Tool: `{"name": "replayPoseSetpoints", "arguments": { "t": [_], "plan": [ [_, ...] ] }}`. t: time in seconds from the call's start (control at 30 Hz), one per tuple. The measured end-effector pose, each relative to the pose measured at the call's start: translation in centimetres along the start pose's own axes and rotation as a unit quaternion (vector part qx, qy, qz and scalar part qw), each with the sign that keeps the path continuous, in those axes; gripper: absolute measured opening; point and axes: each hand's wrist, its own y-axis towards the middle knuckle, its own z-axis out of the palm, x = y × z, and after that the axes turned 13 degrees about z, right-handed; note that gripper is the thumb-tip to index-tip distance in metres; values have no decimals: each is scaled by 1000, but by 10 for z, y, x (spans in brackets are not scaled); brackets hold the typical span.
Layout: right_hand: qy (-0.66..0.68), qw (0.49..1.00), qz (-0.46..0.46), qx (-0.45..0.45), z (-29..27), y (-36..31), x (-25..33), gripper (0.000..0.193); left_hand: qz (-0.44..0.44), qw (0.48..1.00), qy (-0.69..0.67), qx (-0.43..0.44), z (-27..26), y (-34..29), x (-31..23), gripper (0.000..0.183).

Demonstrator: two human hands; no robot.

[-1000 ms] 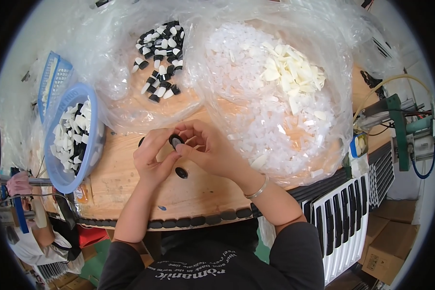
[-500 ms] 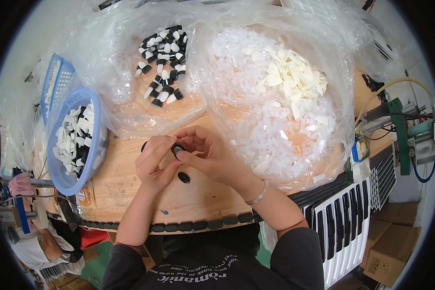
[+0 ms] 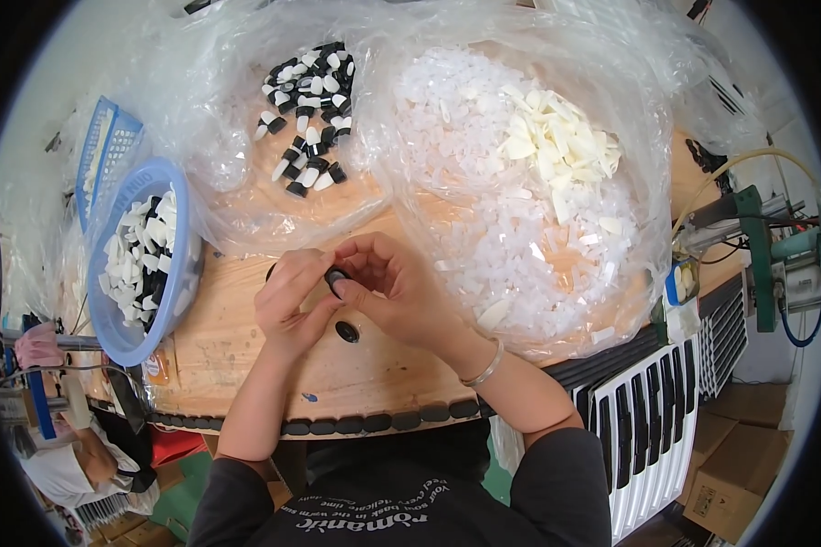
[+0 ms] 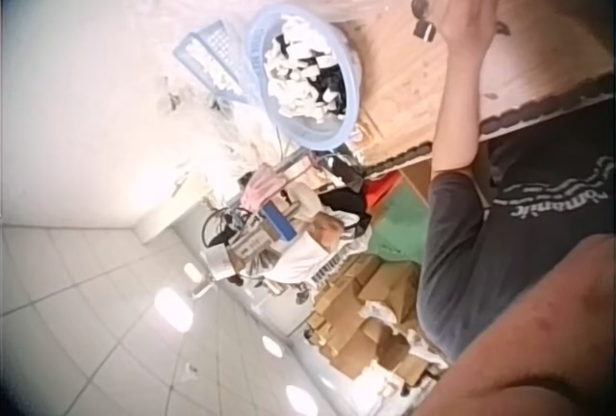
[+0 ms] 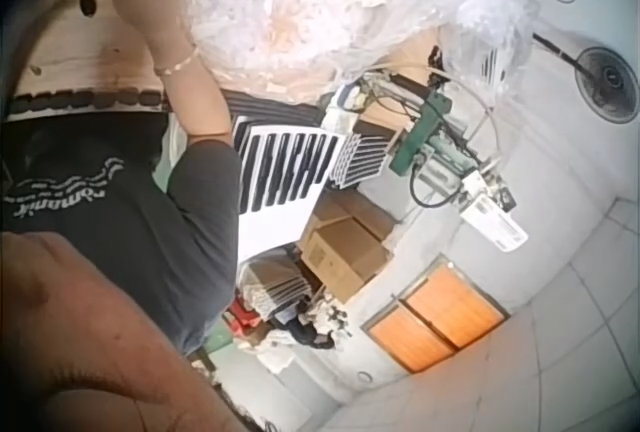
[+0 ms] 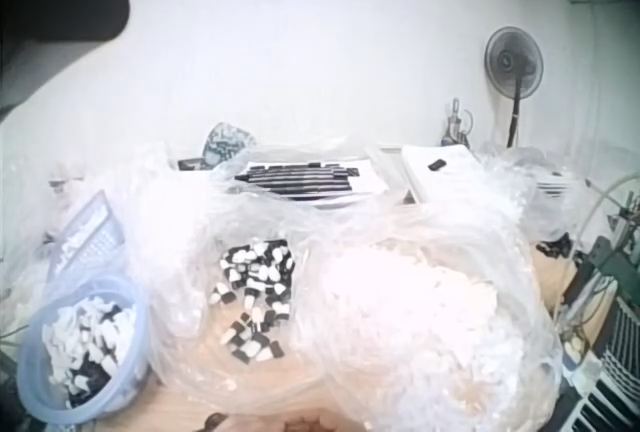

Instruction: The person is manually assembling small white plastic components into black circular plastic housings on a workbench.

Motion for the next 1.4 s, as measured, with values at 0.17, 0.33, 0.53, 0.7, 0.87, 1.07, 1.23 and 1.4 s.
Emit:
{"name": "replayPoseSetpoints", "arguments": {
  "t": [0.17, 0.33, 0.53, 0.7, 0.87, 1.07, 1.23, 1.4],
  "plan": [
    [-20, 999, -18, -29, 5, -3, -2, 23, 18, 1000, 13, -6, 0, -2, 0, 48],
    [-17, 999, -14, -32, 4, -4, -4, 19, 33, 999, 32, 6, -1, -2, -1, 46],
    [-16, 997, 63, -48, 3, -2, 4, 16, 5, 1000, 19, 21, -2, -5, 2, 43],
    [-21, 998, 54, -37, 1, 1, -2, 17, -4, 999, 26, 24, 0, -6, 5, 50],
    [-19, 999, 34, -31, -1, 2, -8, 17, -25, 998, 36, 34, 1, -11, 3, 47],
    [-20, 996, 74, -45, -2, 0, 7, 16, -99, 995, -4, 22, 1, -12, 3, 46],
    [-112, 988, 59, -89, 0, -1, 0, 16, -112, 993, -44, 13, 1, -10, 3, 45],
    [-109, 989, 77, -60, -9, 7, -5, 16, -23, 998, 43, 48, 1, -13, 4, 46]
  ]
}}
